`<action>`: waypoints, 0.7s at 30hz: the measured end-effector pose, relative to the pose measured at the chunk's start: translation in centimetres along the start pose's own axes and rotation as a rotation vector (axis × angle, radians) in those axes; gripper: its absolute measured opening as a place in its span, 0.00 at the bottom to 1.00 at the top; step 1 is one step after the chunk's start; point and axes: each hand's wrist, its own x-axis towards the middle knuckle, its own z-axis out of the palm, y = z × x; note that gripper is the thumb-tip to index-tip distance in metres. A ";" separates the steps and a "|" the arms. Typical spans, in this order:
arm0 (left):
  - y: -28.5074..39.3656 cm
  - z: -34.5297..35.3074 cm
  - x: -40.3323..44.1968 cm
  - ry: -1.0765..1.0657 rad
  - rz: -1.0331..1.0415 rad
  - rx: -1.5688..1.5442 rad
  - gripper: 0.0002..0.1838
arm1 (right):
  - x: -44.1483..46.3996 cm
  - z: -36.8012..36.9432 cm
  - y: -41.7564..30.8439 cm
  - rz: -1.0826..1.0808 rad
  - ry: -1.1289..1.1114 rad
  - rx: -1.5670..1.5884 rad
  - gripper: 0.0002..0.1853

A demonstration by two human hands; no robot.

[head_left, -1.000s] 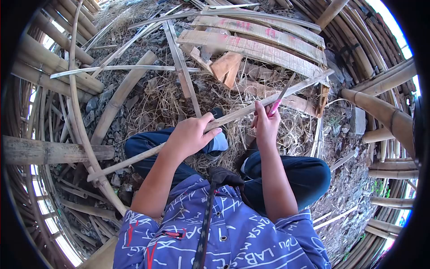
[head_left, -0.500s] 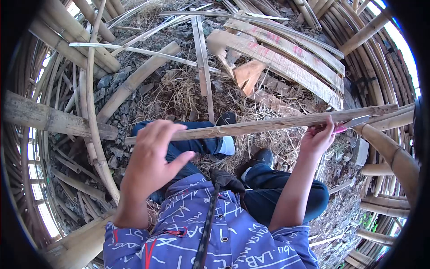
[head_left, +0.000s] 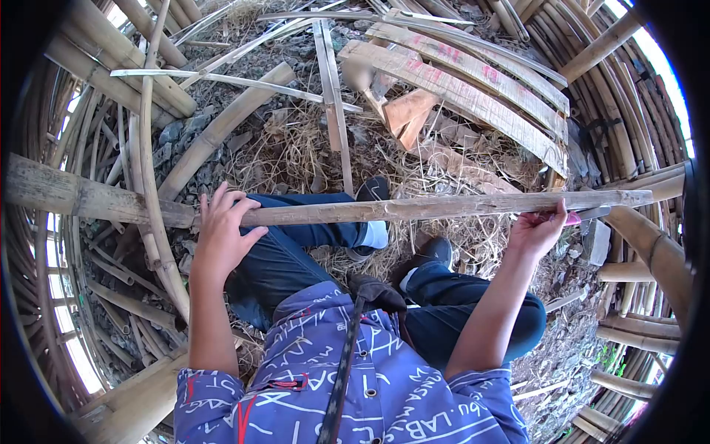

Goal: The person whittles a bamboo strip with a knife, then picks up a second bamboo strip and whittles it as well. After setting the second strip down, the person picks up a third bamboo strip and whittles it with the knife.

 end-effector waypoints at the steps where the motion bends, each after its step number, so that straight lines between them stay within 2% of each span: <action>1: -0.1 0.2 0.2 0.000 0.001 -0.003 0.20 | 0.0 0.0 -0.2 0.001 -0.007 0.012 0.07; 7: -0.5 -0.3 0.6 0.001 0.084 0.022 0.19 | 0.1 0.1 -0.7 0.042 -0.037 0.091 0.08; 9: -0.4 -0.7 0.6 -0.027 0.270 -0.112 0.20 | 0.3 0.0 -0.7 0.057 -0.081 0.081 0.07; 10: -0.3 -0.6 0.6 -0.030 0.270 -0.113 0.20 | 0.4 0.1 -0.7 0.069 -0.128 0.072 0.08; 12: 0.3 -0.5 0.7 -0.509 0.148 -0.374 0.23 | 0.9 0.6 -0.3 0.064 -0.134 0.037 0.07; 14: 1.6 0.2 0.2 -0.735 -0.001 -0.607 0.20 | 0.8 2.3 -0.2 0.075 -0.136 -0.083 0.07; 15: 1.8 1.3 -0.1 -0.839 -0.085 -0.762 0.18 | 3.4 0.2 0.4 0.118 -0.248 -0.079 0.10; 16: 2.1 2.2 -0.6 -0.844 -0.082 -0.762 0.18 | 2.5 1.2 0.3 0.085 -0.251 -0.213 0.11; 18: 2.6 4.1 -1.6 -0.770 -0.237 -0.869 0.14 | 0.5 2.6 0.6 -0.039 -0.169 -0.521 0.14; 19: 2.9 5.0 -2.0 -0.775 -0.240 -0.868 0.14 | 0.0 2.0 0.6 -0.037 -0.165 -0.524 0.14; 21: 3.9 6.5 -2.5 -0.728 -0.313 -1.093 0.09 | -1.6 -0.4 0.6 -0.076 -0.658 -0.943 0.17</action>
